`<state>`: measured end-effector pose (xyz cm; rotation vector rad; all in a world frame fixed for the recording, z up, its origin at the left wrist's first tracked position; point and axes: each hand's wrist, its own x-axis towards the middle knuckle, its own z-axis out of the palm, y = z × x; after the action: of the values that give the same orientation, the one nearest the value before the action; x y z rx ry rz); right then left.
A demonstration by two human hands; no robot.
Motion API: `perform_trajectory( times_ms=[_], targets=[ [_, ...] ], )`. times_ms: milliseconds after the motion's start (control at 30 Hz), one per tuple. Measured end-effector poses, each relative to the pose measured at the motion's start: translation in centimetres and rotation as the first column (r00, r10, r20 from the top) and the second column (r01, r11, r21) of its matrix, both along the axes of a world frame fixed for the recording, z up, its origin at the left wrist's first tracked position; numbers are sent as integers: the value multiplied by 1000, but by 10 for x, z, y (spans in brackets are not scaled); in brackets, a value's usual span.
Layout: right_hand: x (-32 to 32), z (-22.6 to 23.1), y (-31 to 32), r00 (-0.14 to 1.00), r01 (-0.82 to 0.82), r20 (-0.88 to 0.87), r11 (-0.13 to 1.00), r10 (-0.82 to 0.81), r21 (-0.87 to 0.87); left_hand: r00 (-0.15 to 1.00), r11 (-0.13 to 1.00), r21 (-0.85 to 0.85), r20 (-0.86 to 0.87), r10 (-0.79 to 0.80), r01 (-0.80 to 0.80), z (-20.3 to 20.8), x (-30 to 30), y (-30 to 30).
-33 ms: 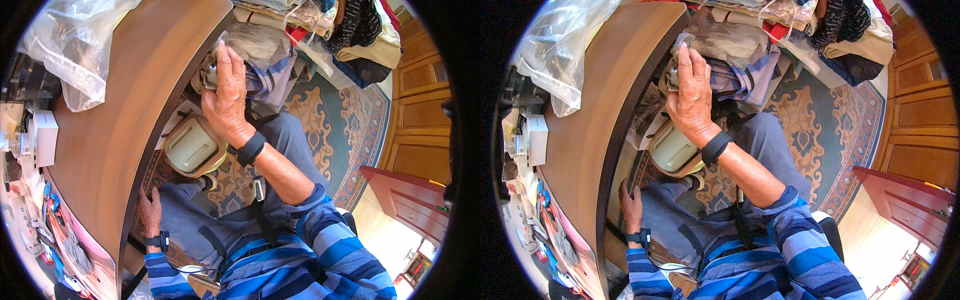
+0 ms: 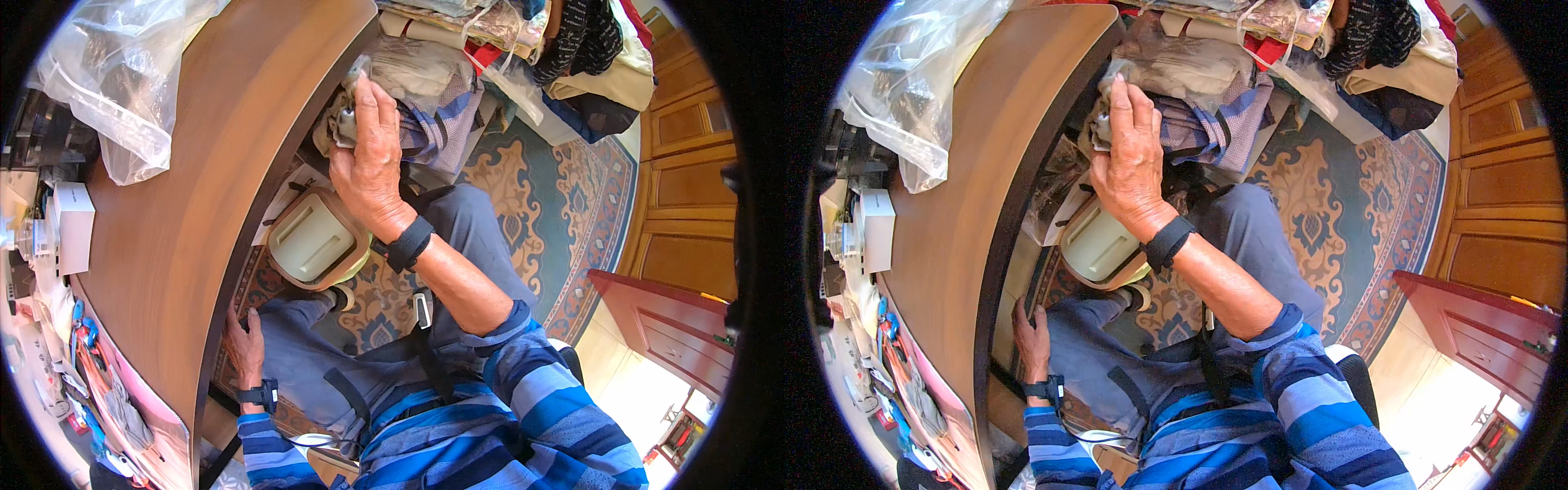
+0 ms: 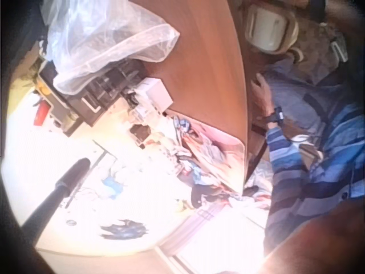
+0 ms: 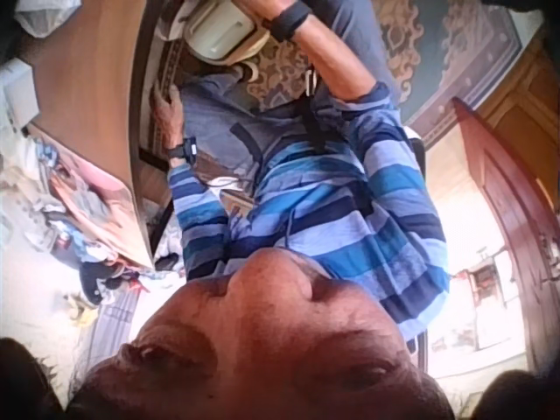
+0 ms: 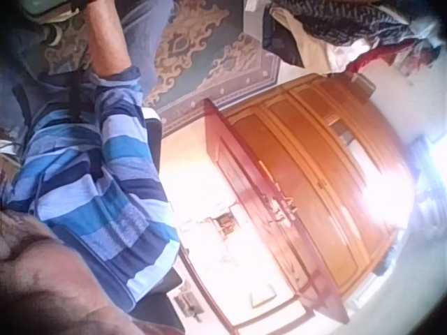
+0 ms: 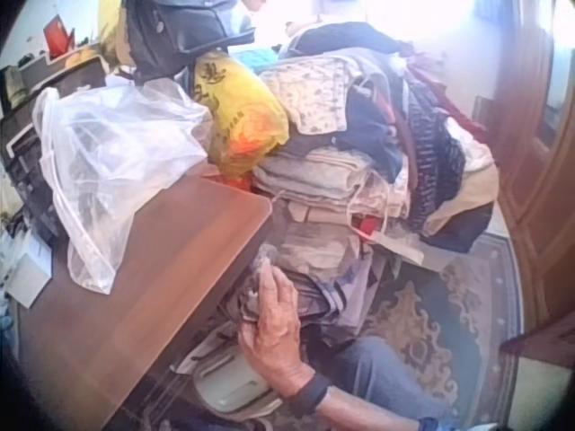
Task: The person wipes a desk surface and a small white container with a cloth, then moves a fly swatter and a plastic bag on the desk. The person also wipes the desk edges and handles a small white object before placing it on the desk.
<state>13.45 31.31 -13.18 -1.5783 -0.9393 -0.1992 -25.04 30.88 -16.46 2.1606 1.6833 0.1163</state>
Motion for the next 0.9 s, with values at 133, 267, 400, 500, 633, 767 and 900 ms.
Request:
perform_trajectory(
  times_ms=[133, 267, 400, 500, 633, 767, 900],
  targets=[
    [4, -40, 0, 972, -23, -236, 994, -3, -108, 998, 998, 29, -10, 56, -56, -10, -8, -4],
    [12, -71, 1, 822, -136, -559, 916, -108, -377, 998, 998, 34, -2, 56, -56, -13, -7, -2],
    [25, -60, 0, 695, -290, -719, 911, -9, -291, 996, 996, 16, 12, 83, -83, -14, -6, -2],
    [14, -22, 1, 872, -118, -487, 948, -44, -297, 997, 997, 31, 34, 67, -69, -18, -6, 0],
    [8, 42, 1, 925, -39, -381, 994, -4, -106, 997, 998, 40, 53, 52, -54, -24, -12, 1],
    [6, 55, 4, 963, 4, -268, 1000, -7, -11, 997, 991, 129, -64, 30, -22, -34, -17, 3],
    [1, 11, 14, 1000, 27, -6, 999, -27, 31, 997, 977, 208, 59, 39, -51, -43, -27, -1]
  ],
)
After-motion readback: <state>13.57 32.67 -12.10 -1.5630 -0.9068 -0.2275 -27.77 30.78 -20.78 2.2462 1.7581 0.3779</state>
